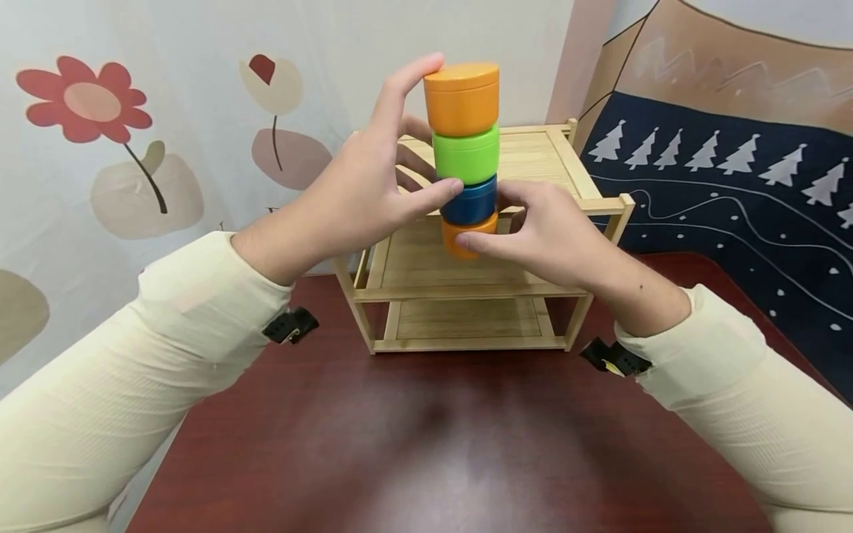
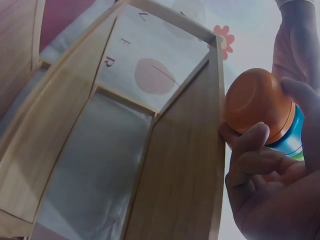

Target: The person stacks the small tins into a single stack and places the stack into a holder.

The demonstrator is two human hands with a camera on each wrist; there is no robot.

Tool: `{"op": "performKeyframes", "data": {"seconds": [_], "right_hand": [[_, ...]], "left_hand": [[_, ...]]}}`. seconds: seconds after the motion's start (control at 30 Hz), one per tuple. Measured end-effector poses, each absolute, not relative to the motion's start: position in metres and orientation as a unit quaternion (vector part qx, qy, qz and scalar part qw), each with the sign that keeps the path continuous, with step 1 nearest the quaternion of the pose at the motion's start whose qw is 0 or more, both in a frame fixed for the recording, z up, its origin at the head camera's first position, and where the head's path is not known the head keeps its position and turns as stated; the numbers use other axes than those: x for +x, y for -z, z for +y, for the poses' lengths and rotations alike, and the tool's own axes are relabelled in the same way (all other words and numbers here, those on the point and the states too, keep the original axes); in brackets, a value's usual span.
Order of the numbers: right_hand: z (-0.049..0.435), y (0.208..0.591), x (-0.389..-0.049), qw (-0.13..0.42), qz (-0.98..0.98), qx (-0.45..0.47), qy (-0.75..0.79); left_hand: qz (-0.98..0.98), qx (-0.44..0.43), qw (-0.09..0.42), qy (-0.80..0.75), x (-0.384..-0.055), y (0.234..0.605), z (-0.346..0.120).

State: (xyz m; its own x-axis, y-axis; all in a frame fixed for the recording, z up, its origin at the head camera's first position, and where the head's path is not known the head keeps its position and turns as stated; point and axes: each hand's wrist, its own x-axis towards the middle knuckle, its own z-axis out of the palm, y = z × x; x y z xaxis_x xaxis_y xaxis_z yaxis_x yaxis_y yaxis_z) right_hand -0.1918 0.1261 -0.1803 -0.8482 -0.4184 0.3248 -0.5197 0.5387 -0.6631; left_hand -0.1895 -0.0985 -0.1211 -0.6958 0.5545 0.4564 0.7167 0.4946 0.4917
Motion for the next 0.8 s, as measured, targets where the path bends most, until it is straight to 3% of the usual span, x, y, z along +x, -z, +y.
{"op": "performKeyframes", "data": {"seconds": [0.8], "right_hand": [[0.125, 0.163, -0.214, 0.123, -0.895, 0.247, -0.350]], "left_hand": [[-0.858, -0.356, 0.133, 0.346, -0.211, 0.107, -0.090]]}}
